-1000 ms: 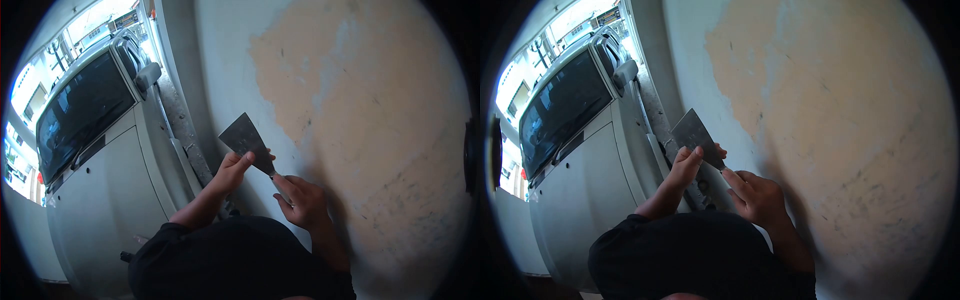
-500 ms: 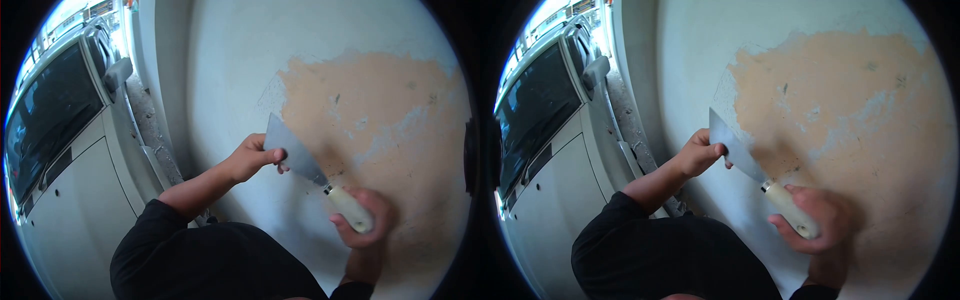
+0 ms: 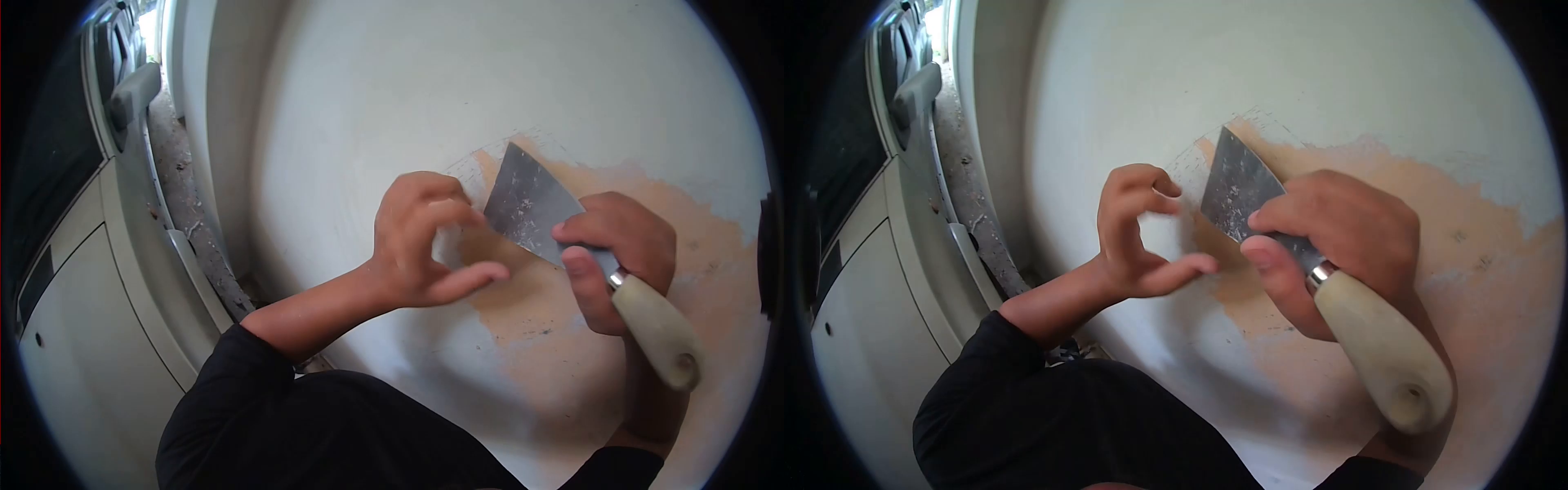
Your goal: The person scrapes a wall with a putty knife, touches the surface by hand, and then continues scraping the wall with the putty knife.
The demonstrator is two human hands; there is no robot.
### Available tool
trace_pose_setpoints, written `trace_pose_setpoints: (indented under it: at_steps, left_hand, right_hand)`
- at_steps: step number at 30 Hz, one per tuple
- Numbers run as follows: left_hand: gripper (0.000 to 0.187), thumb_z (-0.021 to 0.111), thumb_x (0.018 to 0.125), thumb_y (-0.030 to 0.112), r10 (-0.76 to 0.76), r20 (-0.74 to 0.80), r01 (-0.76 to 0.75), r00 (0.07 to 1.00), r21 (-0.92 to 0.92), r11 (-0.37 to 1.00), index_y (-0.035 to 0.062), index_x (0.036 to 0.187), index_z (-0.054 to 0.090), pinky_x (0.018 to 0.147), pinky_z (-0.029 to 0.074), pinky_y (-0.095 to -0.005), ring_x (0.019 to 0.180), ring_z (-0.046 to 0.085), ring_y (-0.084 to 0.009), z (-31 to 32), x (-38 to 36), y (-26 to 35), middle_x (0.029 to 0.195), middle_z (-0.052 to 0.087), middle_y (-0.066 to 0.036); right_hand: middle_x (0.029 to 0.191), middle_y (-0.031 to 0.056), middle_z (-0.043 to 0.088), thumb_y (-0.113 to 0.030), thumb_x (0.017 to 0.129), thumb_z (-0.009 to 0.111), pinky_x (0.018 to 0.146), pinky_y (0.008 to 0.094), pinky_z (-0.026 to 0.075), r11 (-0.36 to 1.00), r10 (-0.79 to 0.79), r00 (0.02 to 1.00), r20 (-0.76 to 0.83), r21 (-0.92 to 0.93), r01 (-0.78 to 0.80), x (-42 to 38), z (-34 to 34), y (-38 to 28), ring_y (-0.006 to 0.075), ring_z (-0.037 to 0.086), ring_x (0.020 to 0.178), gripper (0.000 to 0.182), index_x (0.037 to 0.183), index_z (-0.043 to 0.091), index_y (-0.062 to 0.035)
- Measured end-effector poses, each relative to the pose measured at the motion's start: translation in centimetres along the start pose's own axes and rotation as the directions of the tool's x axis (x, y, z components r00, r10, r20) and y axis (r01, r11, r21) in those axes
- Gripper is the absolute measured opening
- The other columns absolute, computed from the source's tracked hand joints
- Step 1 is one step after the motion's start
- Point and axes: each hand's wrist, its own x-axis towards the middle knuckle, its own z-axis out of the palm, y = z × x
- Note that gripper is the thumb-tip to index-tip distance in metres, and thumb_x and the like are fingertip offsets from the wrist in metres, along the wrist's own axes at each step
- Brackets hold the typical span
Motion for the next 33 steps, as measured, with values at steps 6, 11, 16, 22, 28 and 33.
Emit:
trace_pose_setpoints:
  at_steps: [6,11,16,22,28,33]
  left_hand:
    - [0.033,0.071,0.089,0.022,0.175,-0.039,-0.177,0.984,-0.048,0.983,0.0201,0.122,0.069,0.111,0.043,-0.0477,0.124,0.062,-0.0315,4.3,0.2,0.7,0.130,0.067,-0.013]
    - [0.033,0.064,0.093,0.019,0.241,0.032,-0.235,0.970,-0.124,0.964,0.0227,0.125,0.069,0.114,0.042,-0.0455,0.128,0.061,-0.0272,5.4,0.3,-0.1,0.134,0.067,-0.009]
    - [0.028,0.068,0.096,0.024,0.189,0.080,-0.181,0.979,-0.100,0.978,0.0229,0.124,0.068,0.118,0.038,-0.0459,0.131,0.059,-0.0319,5.1,0.0,-0.1,0.134,0.067,-0.010]
    - [0.029,0.068,0.096,0.023,0.232,0.011,-0.230,0.973,-0.092,0.969,0.0224,0.125,0.067,0.117,0.040,-0.0470,0.131,0.060,-0.0324,5.6,-0.7,-0.2,0.131,0.069,-0.009]
    - [0.033,0.073,0.090,0.015,0.192,-0.055,-0.196,0.980,-0.075,0.978,0.0249,0.121,0.071,0.112,0.045,-0.0421,0.121,0.065,-0.0239,5.5,-0.7,-0.4,0.126,0.071,0.001]
    - [0.032,0.071,0.092,0.018,0.257,-0.015,-0.257,0.966,-0.044,0.965,0.0236,0.124,0.068,0.114,0.043,-0.0442,0.124,0.064,-0.0265,5.4,-0.8,-1.0,0.126,0.070,-0.001]
  right_hand:
    - [0.083,0.0127,0.070,-0.034,0.086,0.078,0.063,0.0382,0.055,0.998,0.049,0.980,0.193,-0.058,-0.039,-1.1,1.4,-0.7,0.0312,0.068,0.073,0.035,0.093,0.070,-0.0007]
    - [0.091,0.0096,0.066,-0.054,0.090,0.070,0.066,0.0395,0.053,0.991,0.042,0.969,0.243,-0.135,-0.009,-1.3,0.1,-2.6,0.0281,0.065,0.072,0.053,0.103,0.062,-0.0036]
    - [0.086,0.0048,0.054,-0.063,0.087,0.067,0.065,0.0386,0.051,0.981,0.036,0.967,0.251,-0.194,0.014,-2.8,-0.4,-4.1,0.0231,0.059,0.069,0.058,0.100,0.051,-0.0089]
    - [0.068,-0.0012,0.040,-0.049,0.087,0.077,0.048,0.0263,0.034,0.998,-0.004,0.991,0.134,-0.068,0.013,-2.4,0.6,-3.4,0.0131,0.042,0.057,0.044,0.084,0.053,-0.0121]
    - [0.082,0.0026,0.050,-0.057,0.076,0.081,0.057,0.0357,0.044,0.986,-0.128,0.966,0.226,-0.074,0.148,-3.0,-0.7,-4.6,0.0196,0.049,0.064,0.052,0.093,0.057,-0.0134]
    - [0.072,-0.0011,0.049,-0.057,0.097,0.060,0.064,0.0279,0.052,0.907,-0.325,0.922,0.208,-0.209,0.367,-3.3,-1.3,-4.7,0.0120,0.051,0.069,0.041,0.088,0.055,-0.0177]
